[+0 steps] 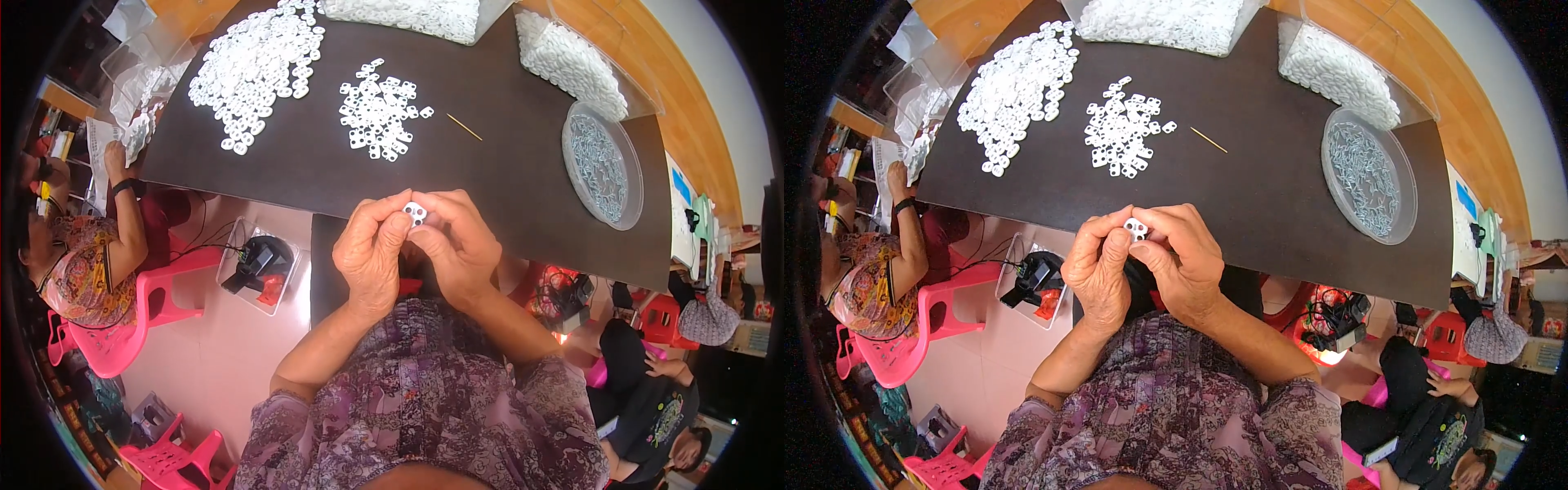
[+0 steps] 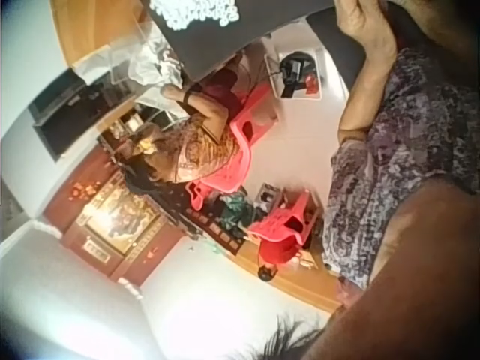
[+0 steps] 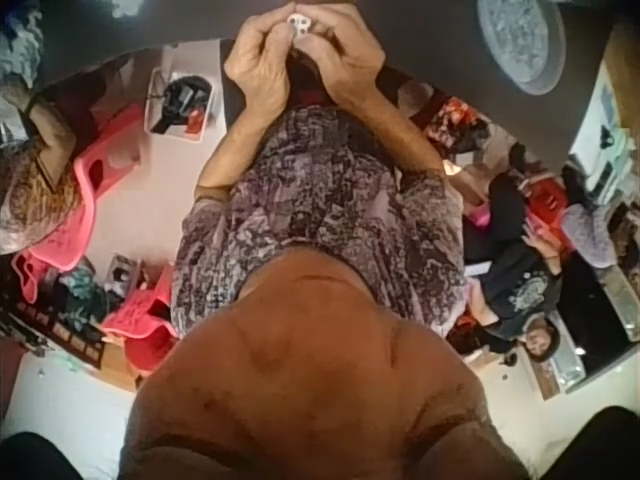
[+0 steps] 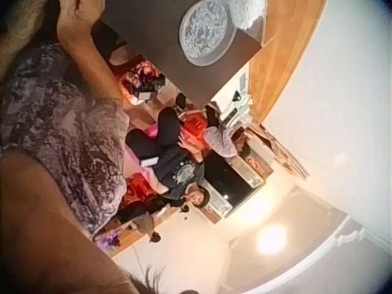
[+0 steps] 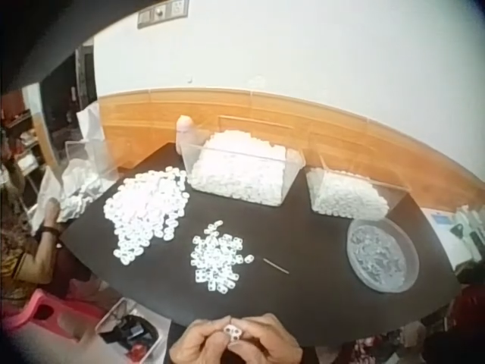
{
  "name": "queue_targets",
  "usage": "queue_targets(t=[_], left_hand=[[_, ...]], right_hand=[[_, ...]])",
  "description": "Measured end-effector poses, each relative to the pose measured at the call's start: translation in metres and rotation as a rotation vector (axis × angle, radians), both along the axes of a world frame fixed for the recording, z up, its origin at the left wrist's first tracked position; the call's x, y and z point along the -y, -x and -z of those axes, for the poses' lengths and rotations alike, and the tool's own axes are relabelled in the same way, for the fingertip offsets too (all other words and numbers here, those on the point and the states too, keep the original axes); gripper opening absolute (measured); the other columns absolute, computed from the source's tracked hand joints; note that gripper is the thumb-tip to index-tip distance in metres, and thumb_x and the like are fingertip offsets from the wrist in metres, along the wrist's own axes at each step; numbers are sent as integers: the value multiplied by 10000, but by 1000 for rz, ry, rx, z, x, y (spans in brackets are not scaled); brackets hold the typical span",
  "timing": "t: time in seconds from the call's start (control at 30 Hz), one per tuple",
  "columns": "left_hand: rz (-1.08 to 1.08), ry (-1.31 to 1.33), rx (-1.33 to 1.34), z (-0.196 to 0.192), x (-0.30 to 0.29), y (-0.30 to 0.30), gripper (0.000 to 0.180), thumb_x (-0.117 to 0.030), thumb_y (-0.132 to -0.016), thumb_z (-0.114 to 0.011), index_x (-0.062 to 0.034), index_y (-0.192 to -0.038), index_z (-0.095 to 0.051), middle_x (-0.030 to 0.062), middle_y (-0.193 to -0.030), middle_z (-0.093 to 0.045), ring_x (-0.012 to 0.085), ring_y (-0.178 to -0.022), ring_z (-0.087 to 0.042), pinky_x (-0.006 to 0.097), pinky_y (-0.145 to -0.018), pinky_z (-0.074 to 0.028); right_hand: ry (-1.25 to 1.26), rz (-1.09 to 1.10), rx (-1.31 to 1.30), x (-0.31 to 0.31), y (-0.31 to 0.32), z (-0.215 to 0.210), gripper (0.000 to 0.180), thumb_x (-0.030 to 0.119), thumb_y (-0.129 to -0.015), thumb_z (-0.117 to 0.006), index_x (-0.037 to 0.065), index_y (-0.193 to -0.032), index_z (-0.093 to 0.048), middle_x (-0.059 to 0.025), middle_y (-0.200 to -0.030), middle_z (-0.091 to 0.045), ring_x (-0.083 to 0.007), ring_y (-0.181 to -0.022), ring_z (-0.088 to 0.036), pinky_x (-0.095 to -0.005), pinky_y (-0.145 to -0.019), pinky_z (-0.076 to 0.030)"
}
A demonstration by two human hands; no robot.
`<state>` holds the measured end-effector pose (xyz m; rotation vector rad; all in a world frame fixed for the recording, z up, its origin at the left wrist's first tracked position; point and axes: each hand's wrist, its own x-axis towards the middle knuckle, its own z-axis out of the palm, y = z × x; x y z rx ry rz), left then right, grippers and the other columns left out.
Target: The recorder is manually inserting small metal pins into plastic housings to assemble hardware components at a workstation.
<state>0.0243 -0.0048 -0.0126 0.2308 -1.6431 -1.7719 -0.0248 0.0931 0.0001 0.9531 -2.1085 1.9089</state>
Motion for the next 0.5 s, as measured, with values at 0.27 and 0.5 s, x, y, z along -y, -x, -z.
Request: queue_targets(t=[0.27, 0.5], left_hand=[[8, -149, -41, 3, -7, -2, 185, -71, -889, -592, 15, -1050, -625, 2, -838, -552, 51, -696, -493, 181, -616, -420], [-10, -129, -60, 2, -6, 0, 169, -94, -898, -586, 20, -1016, -625, 5, -821, -553, 47, -685, -490, 180, -611, -418]], right_hand=[[-15, 43, -135, 4, 1, 4, 281, -14, -727, -672, -33, -1001, -617, -108, -873, -611, -199, -691, -544, -278, -583, -442], [-8, 81, -259, 9, 4, 8, 286, 13, -724, -682, -36, -996, -611, -110, -860, -605, -207, -686, -536, -286, -564, -432]])
